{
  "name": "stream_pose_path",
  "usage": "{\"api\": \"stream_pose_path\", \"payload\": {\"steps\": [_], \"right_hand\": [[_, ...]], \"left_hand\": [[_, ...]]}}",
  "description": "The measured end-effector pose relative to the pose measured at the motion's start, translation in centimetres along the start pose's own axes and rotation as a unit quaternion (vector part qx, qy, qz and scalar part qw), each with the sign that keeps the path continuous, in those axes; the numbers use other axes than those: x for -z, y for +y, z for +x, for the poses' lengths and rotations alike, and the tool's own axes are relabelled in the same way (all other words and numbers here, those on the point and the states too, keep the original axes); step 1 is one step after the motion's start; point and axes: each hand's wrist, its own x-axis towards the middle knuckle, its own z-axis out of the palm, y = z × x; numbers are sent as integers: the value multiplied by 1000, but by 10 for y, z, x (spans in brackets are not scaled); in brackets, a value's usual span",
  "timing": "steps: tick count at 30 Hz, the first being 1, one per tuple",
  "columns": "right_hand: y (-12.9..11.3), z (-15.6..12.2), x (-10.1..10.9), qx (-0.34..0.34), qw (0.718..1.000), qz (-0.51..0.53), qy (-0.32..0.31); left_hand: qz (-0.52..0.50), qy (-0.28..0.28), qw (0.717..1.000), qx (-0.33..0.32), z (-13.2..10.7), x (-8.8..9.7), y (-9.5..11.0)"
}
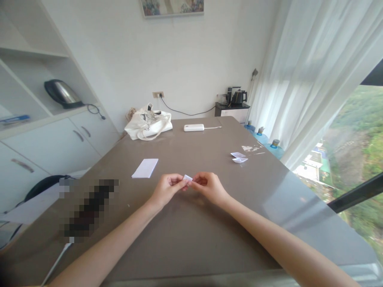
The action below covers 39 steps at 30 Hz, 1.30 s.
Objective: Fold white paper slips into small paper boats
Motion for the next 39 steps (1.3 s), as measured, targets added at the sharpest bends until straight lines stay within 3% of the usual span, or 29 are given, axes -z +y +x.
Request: {"api": "stream_pose_path", "payload": {"steps": [7, 14, 23, 28, 39], "right_hand": [[1, -2, -1, 5, 998, -56, -25], [-3, -4, -2, 30, 996, -77, -27], [-7, -5, -5, 25, 998, -20, -47], [-6, -5, -7, 7, 997, 12, -80], [-9, -7, -1, 33, 997, -60, -43]], "left_hand": [[58, 22, 997, -47, 0, 0, 4], [23, 9, 999, -22, 1, -2, 3], [35, 38, 997, -55, -2, -3, 8], [47, 16, 997, -66, -4, -5, 12], [48, -6, 996, -80, -2, -3, 7]]}}
